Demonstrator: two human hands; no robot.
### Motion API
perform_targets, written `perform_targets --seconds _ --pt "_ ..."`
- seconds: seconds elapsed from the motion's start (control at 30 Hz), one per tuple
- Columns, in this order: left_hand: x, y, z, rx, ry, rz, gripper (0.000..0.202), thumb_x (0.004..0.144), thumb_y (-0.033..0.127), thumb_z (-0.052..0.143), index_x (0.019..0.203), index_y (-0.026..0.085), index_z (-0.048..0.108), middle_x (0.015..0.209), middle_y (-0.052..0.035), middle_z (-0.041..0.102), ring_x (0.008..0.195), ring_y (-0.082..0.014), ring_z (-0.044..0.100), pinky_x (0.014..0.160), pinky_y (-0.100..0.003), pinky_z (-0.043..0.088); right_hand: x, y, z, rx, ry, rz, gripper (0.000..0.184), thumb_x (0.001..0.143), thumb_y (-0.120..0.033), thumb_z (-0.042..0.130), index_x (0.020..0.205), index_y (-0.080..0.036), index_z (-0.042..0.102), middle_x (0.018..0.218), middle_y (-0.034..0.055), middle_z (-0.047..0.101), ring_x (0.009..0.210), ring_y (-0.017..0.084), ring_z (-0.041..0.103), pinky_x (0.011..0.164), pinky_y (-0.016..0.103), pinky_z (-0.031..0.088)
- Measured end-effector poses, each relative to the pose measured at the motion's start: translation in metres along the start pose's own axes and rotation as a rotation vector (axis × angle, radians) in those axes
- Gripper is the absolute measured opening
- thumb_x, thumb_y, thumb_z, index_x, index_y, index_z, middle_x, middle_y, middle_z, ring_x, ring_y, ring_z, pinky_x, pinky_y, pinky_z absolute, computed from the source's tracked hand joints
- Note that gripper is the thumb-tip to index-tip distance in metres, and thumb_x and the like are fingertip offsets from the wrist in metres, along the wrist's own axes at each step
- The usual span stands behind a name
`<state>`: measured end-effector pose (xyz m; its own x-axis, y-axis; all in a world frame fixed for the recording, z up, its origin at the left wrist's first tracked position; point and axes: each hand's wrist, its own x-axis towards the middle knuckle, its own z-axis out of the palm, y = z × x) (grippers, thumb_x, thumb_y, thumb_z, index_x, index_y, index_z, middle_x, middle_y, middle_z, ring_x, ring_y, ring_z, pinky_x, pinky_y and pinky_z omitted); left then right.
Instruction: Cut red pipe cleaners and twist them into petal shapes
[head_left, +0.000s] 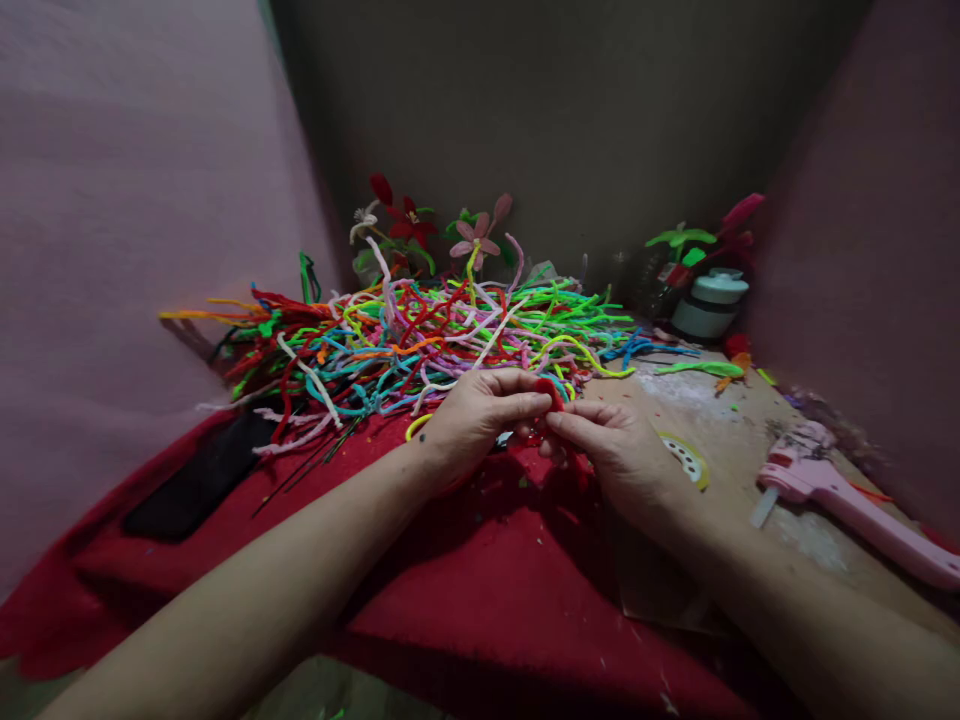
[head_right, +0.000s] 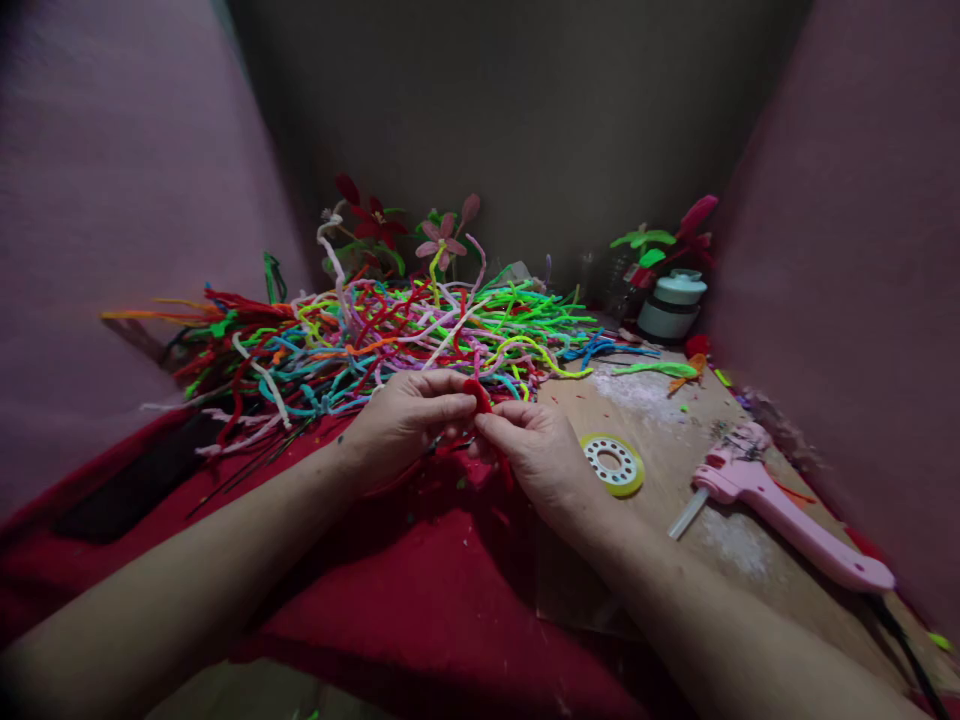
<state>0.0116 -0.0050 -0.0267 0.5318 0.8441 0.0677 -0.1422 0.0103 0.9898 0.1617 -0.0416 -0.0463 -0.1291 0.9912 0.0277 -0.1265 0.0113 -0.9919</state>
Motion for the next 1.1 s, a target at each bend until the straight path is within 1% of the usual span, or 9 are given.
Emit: perform_targets --seconds 0.1,0.2,0.33,0.5,0.67,0.87,0.97,1.03,1.1 --pt "0.0 0.0 0.0 -0.004 0.019 -0.021 0.018 0.071 0.029 0.068 0.077 0.013 0.061 0.062 0.0018 0.057 0.051 -0.005 0.048 0.047 -0.018 0.032 -0.001 -0.002 0.001 -0.019 -0.026 0.042 0.023 0.072 -0.034 0.064 0.059 -0.015 0.064 0.056 0.0003 0.061 0.048 0.009 0.05 0.05 0.023 0.036" --pt "0.0 0.0 -0.001 -0.009 0.04 -0.042 0.017 0.068 0.026 0.07 0.074 0.014 0.06 0.061 0.003 0.055 0.049 -0.0042 0.046 0.047 -0.017 0.031 -0.002 -0.006 0.001 -0.034 -0.05 0.042 0.023 0.069 -0.035 0.066 0.059 -0.015 0.064 0.056 0.0006 0.061 0.05 0.009 0.05 0.051 0.023 0.036" --pt "0.0 0.0 -0.003 0.02 0.022 -0.049 0.016 0.067 0.025 0.07 0.071 0.014 0.061 0.053 0.0047 0.051 0.044 -0.0034 0.042 0.043 -0.017 0.028 -0.002 -0.006 0.0 0.034 -0.082 0.116 0.023 0.066 -0.035 0.07 0.057 -0.015 0.064 0.053 0.0007 0.061 0.046 0.009 0.05 0.047 0.023 0.035" --pt "0.0 0.001 -0.003 -0.017 -0.016 -0.063 0.025 0.065 0.023 0.071 0.09 0.018 0.066 0.068 0.0011 0.062 0.05 -0.005 0.049 0.048 -0.018 0.034 0.001 -0.001 -0.004 0.09 -0.158 0.168 0.021 0.066 -0.033 0.07 0.059 -0.013 0.066 0.051 0.0024 0.062 0.044 0.01 0.053 0.046 0.023 0.038" --pt "0.001 -0.001 -0.003 0.005 -0.004 -0.056 0.015 0.066 0.025 0.071 0.077 0.015 0.066 0.062 0.0011 0.059 0.048 -0.005 0.048 0.047 -0.018 0.034 0.003 0.003 -0.007 0.126 -0.225 0.217 0.02 0.067 -0.032 0.071 0.063 -0.013 0.067 0.053 0.0027 0.063 0.042 0.01 0.053 0.043 0.023 0.037" --pt "0.001 0.0 -0.002 0.025 0.041 -0.055 0.016 0.068 0.028 0.07 0.075 0.015 0.066 0.06 0.0019 0.058 0.046 -0.0044 0.045 0.045 -0.018 0.033 0.003 0.004 -0.004 0.144 -0.178 0.165 0.021 0.069 -0.035 0.07 0.066 -0.014 0.068 0.058 0.0021 0.065 0.045 0.009 0.053 0.046 0.022 0.038" --pt "0.0 0.003 0.002 0.179 0.107 0.001 0.017 0.07 0.031 0.067 0.074 0.014 0.067 0.058 0.0017 0.057 0.047 -0.0055 0.044 0.045 -0.019 0.032 0.0 0.002 -0.002 0.079 -0.114 0.146 0.023 0.068 -0.034 0.07 0.058 -0.013 0.066 0.053 0.0021 0.063 0.043 0.009 0.051 0.046 0.022 0.038" --pt "-0.001 0.004 0.005 0.353 0.177 0.09 0.014 0.073 0.027 0.064 0.07 0.014 0.066 0.057 0.0018 0.057 0.049 -0.0062 0.044 0.046 -0.019 0.033 -0.002 0.001 0.001 0.036 -0.074 0.146 0.024 0.068 -0.033 0.069 0.055 -0.013 0.064 0.051 0.0023 0.062 0.043 0.008 0.05 0.045 0.022 0.036" --pt "-0.002 0.002 0.009 0.531 0.242 0.223 0.013 0.074 0.022 0.061 0.065 0.014 0.064 0.058 0.0014 0.058 0.053 -0.0075 0.047 0.052 -0.02 0.037 -0.004 -0.001 0.003 0.005 -0.047 0.149 0.025 0.07 -0.03 0.066 0.052 -0.014 0.062 0.047 0.0015 0.059 0.04 0.007 0.046 0.043 0.021 0.033"
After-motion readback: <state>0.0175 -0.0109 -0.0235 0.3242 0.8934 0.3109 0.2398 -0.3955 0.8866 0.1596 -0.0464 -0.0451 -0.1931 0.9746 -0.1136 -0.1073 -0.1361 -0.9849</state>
